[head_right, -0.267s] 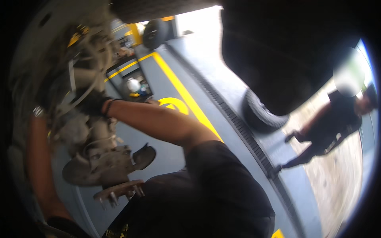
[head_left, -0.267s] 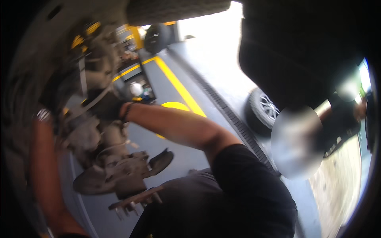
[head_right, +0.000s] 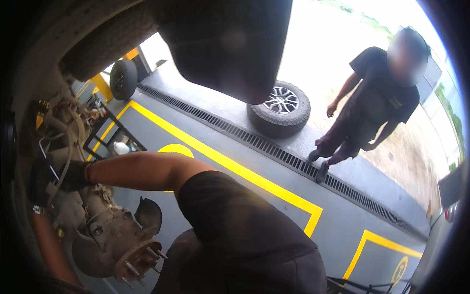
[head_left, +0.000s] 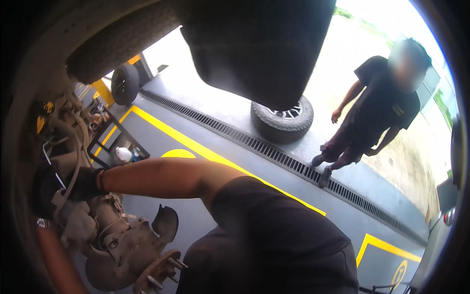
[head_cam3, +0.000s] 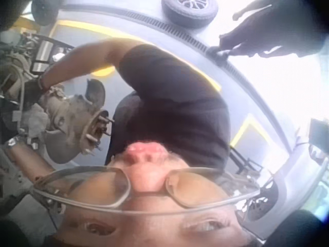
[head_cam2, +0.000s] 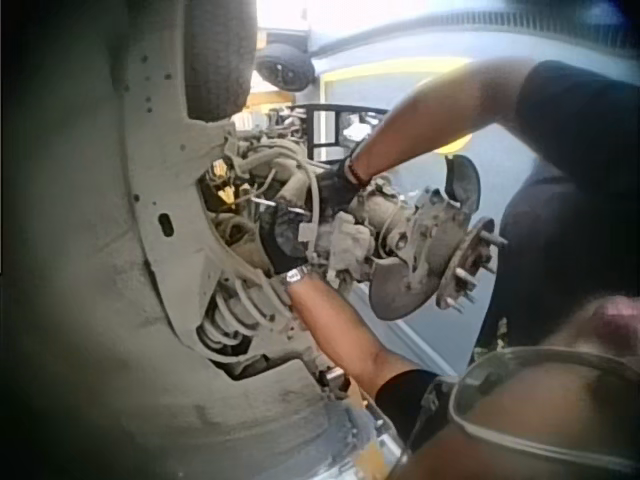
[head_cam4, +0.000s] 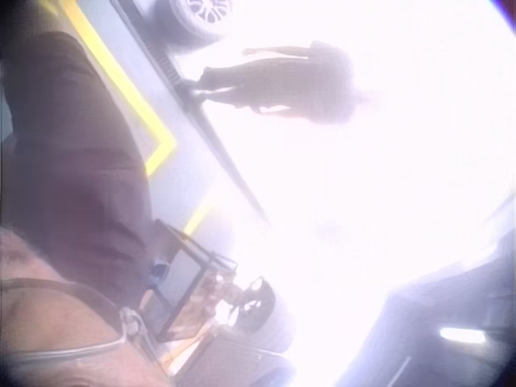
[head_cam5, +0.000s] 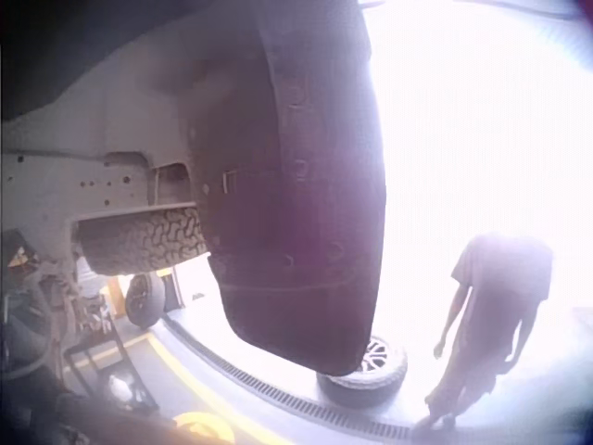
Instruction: The person removes a brake rotor from a vehicle's wheel hub using a hammer and wrench, then places the rotor on a nearby tool cart. The person then uses a wrench to loosen bolts on the brake caliper assembly.
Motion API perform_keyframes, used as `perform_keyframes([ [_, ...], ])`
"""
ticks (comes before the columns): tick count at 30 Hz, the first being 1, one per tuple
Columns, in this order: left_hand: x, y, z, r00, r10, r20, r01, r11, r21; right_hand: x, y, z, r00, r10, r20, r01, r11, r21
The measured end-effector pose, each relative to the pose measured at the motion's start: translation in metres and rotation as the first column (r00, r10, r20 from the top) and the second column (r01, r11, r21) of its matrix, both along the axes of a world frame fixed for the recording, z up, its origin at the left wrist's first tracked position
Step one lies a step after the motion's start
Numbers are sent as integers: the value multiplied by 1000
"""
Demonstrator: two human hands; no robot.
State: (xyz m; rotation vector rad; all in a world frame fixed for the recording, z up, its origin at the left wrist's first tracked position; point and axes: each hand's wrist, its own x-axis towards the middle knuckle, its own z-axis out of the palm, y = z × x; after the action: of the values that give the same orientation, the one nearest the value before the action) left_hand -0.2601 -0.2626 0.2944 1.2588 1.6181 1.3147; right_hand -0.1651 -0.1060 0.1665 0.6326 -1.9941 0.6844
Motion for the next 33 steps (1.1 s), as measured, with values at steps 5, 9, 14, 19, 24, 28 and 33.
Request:
perform_keyframes([
  [5, -68, 4, -27, 479, 129, -868, -279, 960, -11, -2, -1, 3, 979, -85, 186, 116, 980, -163],
  [9, -60, 9, -14, 345, 154, -926, -402, 916, 2, 7, -13, 18, 941, -116, 317, 221, 921, -321],
  [14, -55, 20, -25, 640, 329, -694, -347, 930, 121, 32, -4, 26, 925, -63, 375, 212, 904, -371],
  [19, -30, 18, -18, 759, 368, -537, -346, 927, 146, 34, 5, 36, 943, -151, 298, 171, 984, -41],
  [24, 33, 12, -10, 848, 418, -326, -371, 907, 198, 44, -5, 37, 904, -185, 385, 223, 973, -54],
  [28, 73, 59, -10, 899, 415, -144, -381, 899, 215, 44, 33, 23, 929, -257, 268, 294, 950, -106],
  [33, 69, 31, 4, 904, 374, -205, -354, 926, 128, 44, 17, 43, 985, -114, 126, 102, 989, 105],
])
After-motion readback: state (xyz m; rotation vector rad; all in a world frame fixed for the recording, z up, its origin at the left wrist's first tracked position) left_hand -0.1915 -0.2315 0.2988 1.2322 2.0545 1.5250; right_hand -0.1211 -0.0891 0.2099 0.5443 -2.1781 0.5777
